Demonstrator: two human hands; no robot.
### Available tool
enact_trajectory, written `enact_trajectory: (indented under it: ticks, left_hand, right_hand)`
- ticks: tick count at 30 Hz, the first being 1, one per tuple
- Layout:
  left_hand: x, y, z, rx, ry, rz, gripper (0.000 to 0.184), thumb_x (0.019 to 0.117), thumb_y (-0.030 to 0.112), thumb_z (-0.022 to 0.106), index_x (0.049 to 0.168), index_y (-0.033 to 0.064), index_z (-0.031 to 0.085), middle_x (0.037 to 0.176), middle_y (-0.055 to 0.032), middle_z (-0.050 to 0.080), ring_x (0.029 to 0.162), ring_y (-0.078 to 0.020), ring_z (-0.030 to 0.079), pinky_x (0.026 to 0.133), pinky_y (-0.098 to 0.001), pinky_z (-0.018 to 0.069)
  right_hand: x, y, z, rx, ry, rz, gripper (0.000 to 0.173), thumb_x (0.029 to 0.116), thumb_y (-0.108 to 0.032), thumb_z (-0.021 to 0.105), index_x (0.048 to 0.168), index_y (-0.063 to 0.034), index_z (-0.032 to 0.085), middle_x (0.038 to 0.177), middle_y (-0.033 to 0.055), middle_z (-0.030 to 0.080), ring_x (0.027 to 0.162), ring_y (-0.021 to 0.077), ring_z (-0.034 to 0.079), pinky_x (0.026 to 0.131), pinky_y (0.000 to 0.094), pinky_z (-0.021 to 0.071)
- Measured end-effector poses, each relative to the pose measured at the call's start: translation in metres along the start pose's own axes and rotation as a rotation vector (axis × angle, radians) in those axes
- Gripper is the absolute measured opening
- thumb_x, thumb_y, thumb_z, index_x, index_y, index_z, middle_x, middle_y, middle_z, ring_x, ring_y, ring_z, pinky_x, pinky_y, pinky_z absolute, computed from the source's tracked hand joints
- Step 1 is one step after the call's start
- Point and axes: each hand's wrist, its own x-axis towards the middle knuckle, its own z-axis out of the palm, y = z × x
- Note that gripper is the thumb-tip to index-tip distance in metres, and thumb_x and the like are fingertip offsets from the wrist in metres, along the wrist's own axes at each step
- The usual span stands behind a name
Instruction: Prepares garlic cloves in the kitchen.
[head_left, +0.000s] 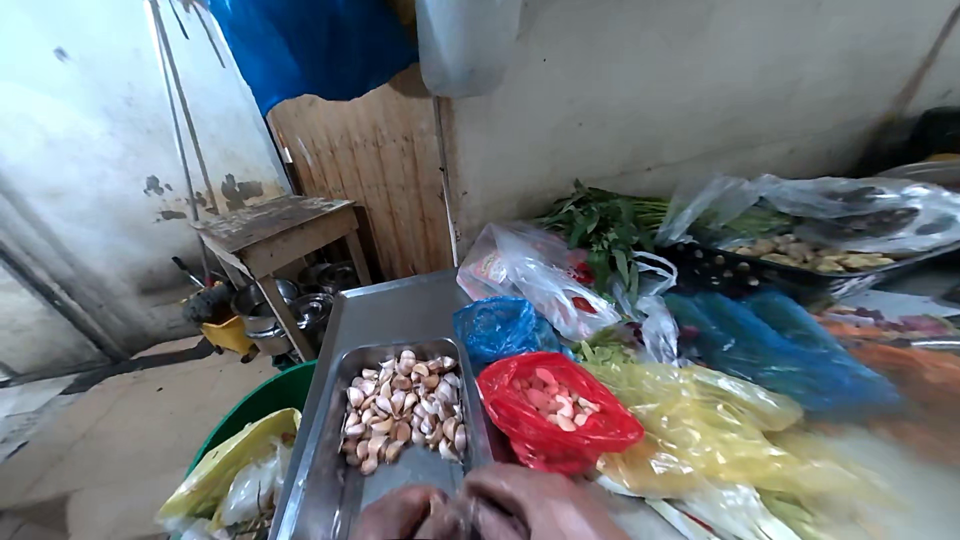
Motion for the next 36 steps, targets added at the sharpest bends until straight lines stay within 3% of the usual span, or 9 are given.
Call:
enact_trajectory:
  ticks: [4, 7, 11, 16, 21, 24, 28, 31, 36]
  left_hand:
    - [-0.003, -0.004, -0.002, 0.021, 0.018, 0.065, 0.031, 0.1044, 0.022, 0.055, 0.100, -0.0040, 0.072, 0.078, -0.0084, 0.068, 0.066, -0.0110, 0.063, 0.066, -0.0297, 0.0551]
    - [-0.004, -0.002, -0.001, -0.032, 0.045, 0.053, 0.025, 0.1020, 0.018, 0.059, 0.101, -0.0034, 0.072, 0.079, -0.0067, 0.067, 0.066, -0.0077, 0.062, 0.065, -0.0259, 0.0541]
    - [-0.002, 0.000, 0.000, -0.036, 0.019, 0.022, 0.024, 0.1001, 0.010, 0.061, 0.116, -0.0051, 0.070, 0.091, -0.0123, 0.069, 0.073, -0.0125, 0.066, 0.070, -0.0285, 0.0570]
    - [0.000, -0.003, -0.002, -0.136, -0.023, 0.031, 0.023, 0.0992, 0.005, 0.058, 0.118, -0.0036, 0.069, 0.092, -0.0089, 0.069, 0.075, -0.0086, 0.065, 0.072, -0.0258, 0.0561]
    - [-0.001, 0.003, -0.004, -0.169, -0.039, -0.037, 0.020, 0.1019, 0.013, 0.059, 0.104, -0.0026, 0.070, 0.079, -0.0022, 0.068, 0.069, -0.0058, 0.065, 0.069, -0.0260, 0.0566]
    - [-0.003, 0.005, -0.004, -0.081, -0.025, 0.017, 0.025, 0.1027, 0.017, 0.059, 0.101, -0.0039, 0.073, 0.079, -0.0061, 0.070, 0.069, -0.0085, 0.065, 0.070, -0.0276, 0.0563]
    - [-0.004, 0.003, -0.001, -0.020, 0.008, 0.078, 0.024, 0.1013, 0.016, 0.061, 0.097, -0.0051, 0.073, 0.080, -0.0098, 0.069, 0.067, -0.0094, 0.065, 0.066, -0.0264, 0.0560]
    - [-0.004, 0.006, -0.002, -0.075, 0.000, 0.001, 0.020, 0.0989, 0.014, 0.064, 0.098, -0.0047, 0.072, 0.087, -0.0083, 0.069, 0.071, -0.0065, 0.064, 0.069, -0.0240, 0.0558]
    - [-0.004, 0.015, -0.009, -0.177, -0.122, -0.141, 0.021, 0.0991, 0.010, 0.060, 0.108, -0.0057, 0.069, 0.091, -0.0079, 0.067, 0.076, -0.0104, 0.065, 0.074, -0.0293, 0.0567]
  right_hand:
    - [-0.003, -0.002, 0.000, 0.036, 0.071, 0.005, 0.028, 0.1036, -0.019, 0.055, 0.113, -0.0001, 0.073, 0.099, 0.0169, 0.074, 0.089, 0.0275, 0.072, 0.082, 0.0471, 0.0568]
    - [-0.004, 0.001, 0.003, 0.045, 0.111, -0.045, 0.026, 0.1028, -0.018, 0.057, 0.109, -0.0002, 0.074, 0.094, 0.0153, 0.074, 0.084, 0.0236, 0.071, 0.078, 0.0416, 0.0574]
    - [-0.003, -0.002, 0.002, 0.078, 0.070, 0.060, 0.028, 0.1025, -0.016, 0.056, 0.124, -0.0019, 0.067, 0.088, 0.0131, 0.072, 0.077, 0.0243, 0.069, 0.073, 0.0445, 0.0565]
    - [-0.003, -0.006, 0.002, 0.029, 0.052, 0.034, 0.026, 0.1007, -0.014, 0.057, 0.118, 0.0011, 0.070, 0.094, 0.0179, 0.073, 0.084, 0.0293, 0.071, 0.078, 0.0484, 0.0563]
    - [0.000, -0.007, 0.004, 0.019, -0.046, 0.075, 0.033, 0.1006, -0.012, 0.056, 0.130, -0.0021, 0.066, 0.102, 0.0191, 0.074, 0.091, 0.0337, 0.072, 0.083, 0.0546, 0.0554]
    - [0.001, -0.004, 0.006, -0.018, -0.075, 0.062, 0.038, 0.1010, -0.012, 0.055, 0.137, -0.0041, 0.063, 0.110, 0.0194, 0.074, 0.100, 0.0354, 0.072, 0.089, 0.0564, 0.0549]
    - [-0.001, -0.001, 0.010, -0.058, -0.055, -0.025, 0.038, 0.0985, -0.006, 0.055, 0.135, -0.0029, 0.064, 0.114, 0.0195, 0.073, 0.104, 0.0351, 0.072, 0.090, 0.0555, 0.0557]
    - [-0.001, -0.003, 0.011, -0.067, -0.059, -0.031, 0.039, 0.0972, -0.004, 0.056, 0.135, -0.0035, 0.064, 0.113, 0.0194, 0.073, 0.102, 0.0358, 0.072, 0.088, 0.0561, 0.0564]
    - [0.000, -0.003, 0.011, -0.078, -0.016, -0.038, 0.033, 0.0991, -0.006, 0.056, 0.130, -0.0021, 0.066, 0.112, 0.0195, 0.074, 0.102, 0.0354, 0.073, 0.089, 0.0550, 0.0565]
